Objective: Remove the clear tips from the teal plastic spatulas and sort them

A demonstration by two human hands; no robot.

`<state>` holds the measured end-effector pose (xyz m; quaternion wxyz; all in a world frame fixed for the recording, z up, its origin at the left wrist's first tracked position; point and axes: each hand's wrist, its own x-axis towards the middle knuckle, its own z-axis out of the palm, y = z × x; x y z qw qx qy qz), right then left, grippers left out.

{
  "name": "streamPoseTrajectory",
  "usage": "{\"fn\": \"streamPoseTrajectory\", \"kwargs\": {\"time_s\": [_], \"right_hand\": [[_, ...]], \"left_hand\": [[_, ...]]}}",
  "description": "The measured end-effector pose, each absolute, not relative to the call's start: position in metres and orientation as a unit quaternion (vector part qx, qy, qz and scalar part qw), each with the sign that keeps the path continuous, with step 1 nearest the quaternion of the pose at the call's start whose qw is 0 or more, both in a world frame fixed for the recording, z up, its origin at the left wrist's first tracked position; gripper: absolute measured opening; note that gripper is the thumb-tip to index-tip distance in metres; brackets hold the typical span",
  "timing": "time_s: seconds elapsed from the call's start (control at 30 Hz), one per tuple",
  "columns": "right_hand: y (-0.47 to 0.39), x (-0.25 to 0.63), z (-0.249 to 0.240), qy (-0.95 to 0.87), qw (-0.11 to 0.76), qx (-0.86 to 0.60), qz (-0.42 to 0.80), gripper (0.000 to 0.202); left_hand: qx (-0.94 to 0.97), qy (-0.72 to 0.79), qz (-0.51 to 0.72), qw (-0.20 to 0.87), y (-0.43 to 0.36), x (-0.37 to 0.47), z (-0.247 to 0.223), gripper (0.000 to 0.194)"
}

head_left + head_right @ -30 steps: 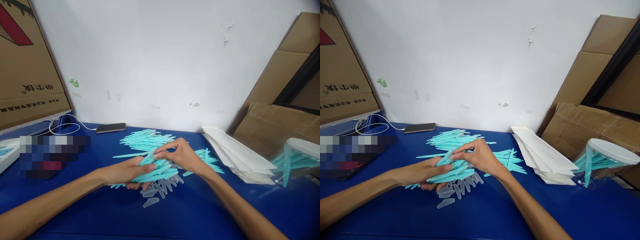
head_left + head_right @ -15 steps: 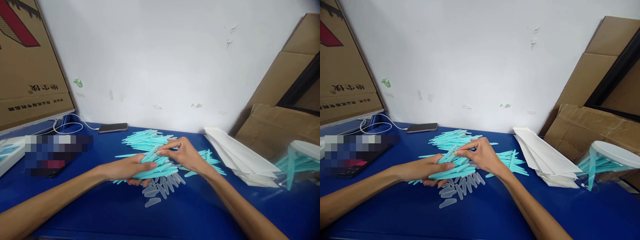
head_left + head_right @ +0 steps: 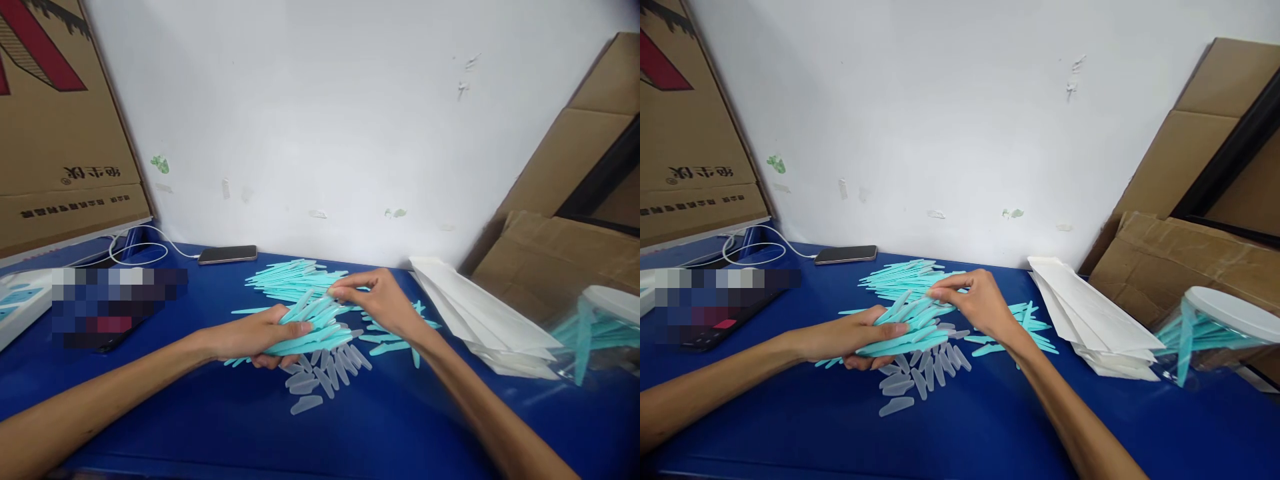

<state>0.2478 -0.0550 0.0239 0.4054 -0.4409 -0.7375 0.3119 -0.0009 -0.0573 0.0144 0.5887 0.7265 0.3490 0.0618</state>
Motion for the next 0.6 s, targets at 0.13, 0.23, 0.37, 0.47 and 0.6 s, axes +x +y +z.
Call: {"fn": "streamPoseTrajectory", "kwargs": {"time_s": [0.13, 0.23, 0.37, 0.47, 0.6], "right_hand": [[-0.046, 0.265, 0.024, -0.703, 0.450, -0.468, 0.291, 0.026], [-0.041, 0.268, 0.020, -0.719, 0.427, -0.460, 0.299, 0.023], [-0.041, 0.262, 0.010, -0.773, 0.323, -0.449, 0.312, 0.025], [-0.042, 0.258, 0.006, -0.802, 0.277, -0.427, 0.312, 0.030], [-0.045, 0.257, 0.010, -0.791, 0.331, -0.392, 0.334, 0.037]], "left_hand": [[0.688, 0.366, 0.084, 0.621, -0.053, -0.004, 0.012, 0.048], [0.660, 0.375, 0.110, 0.642, -0.049, -0.004, 0.007, 0.044], [0.656, 0.364, 0.116, 0.651, -0.048, -0.003, 0.005, 0.042], [0.661, 0.356, 0.116, 0.650, -0.050, -0.002, 0.009, 0.044], [0.670, 0.363, 0.105, 0.639, -0.054, 0.000, 0.016, 0.050]]}}
